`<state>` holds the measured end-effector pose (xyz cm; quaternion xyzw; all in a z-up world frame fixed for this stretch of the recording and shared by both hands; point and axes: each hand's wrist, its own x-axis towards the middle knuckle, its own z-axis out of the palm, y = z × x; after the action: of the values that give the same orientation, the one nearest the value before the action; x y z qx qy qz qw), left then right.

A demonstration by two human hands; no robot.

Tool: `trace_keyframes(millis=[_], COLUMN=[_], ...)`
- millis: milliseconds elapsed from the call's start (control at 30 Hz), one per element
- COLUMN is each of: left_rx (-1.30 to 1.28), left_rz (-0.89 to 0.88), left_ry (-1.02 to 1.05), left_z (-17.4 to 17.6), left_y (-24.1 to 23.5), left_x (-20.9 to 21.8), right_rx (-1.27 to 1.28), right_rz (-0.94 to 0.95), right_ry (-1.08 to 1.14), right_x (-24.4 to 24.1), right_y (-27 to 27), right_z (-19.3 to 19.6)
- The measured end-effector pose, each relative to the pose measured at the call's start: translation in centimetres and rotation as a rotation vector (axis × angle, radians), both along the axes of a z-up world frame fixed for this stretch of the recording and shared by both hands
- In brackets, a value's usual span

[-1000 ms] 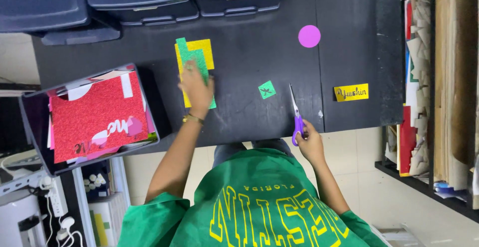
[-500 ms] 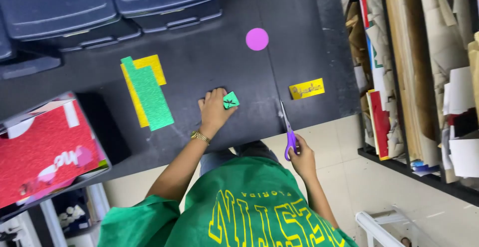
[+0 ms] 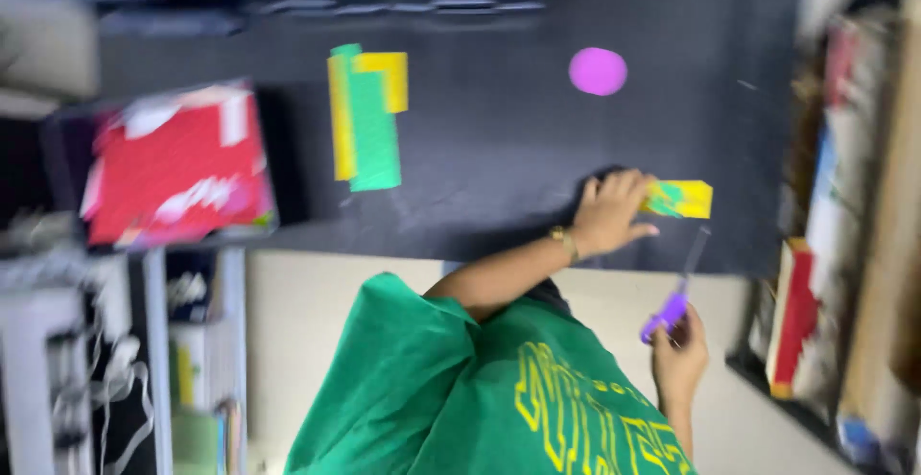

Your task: Cutting shapes and letters out of glitter paper using scissors and organizing the pieces on a table.

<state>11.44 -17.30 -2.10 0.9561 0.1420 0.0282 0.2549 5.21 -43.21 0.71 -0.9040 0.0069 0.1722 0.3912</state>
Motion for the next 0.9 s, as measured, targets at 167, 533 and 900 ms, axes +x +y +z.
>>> trace_keyframes(millis=[167, 533, 900], left_rx=[-0.23, 0.115, -0.005], left_rz=[0.145, 1.292, 1.488], left_ry=[-0.183, -0.872, -0.527], left_z=[4.0, 12.0, 7.2], left_y=[8.6, 22.7, 38.9], left_x=[-11.3, -35.4, -53.4], right_rx=[0.152, 0.207, 0.068], right_rz=[0.112, 0.691, 0.875], right_ry=[0.032, -0.06, -0.03], right_x=[1.9, 4.6, 0.8], right_y=[3.3, 15.5, 23.5], right_z=[-0.3, -3.4, -0.7])
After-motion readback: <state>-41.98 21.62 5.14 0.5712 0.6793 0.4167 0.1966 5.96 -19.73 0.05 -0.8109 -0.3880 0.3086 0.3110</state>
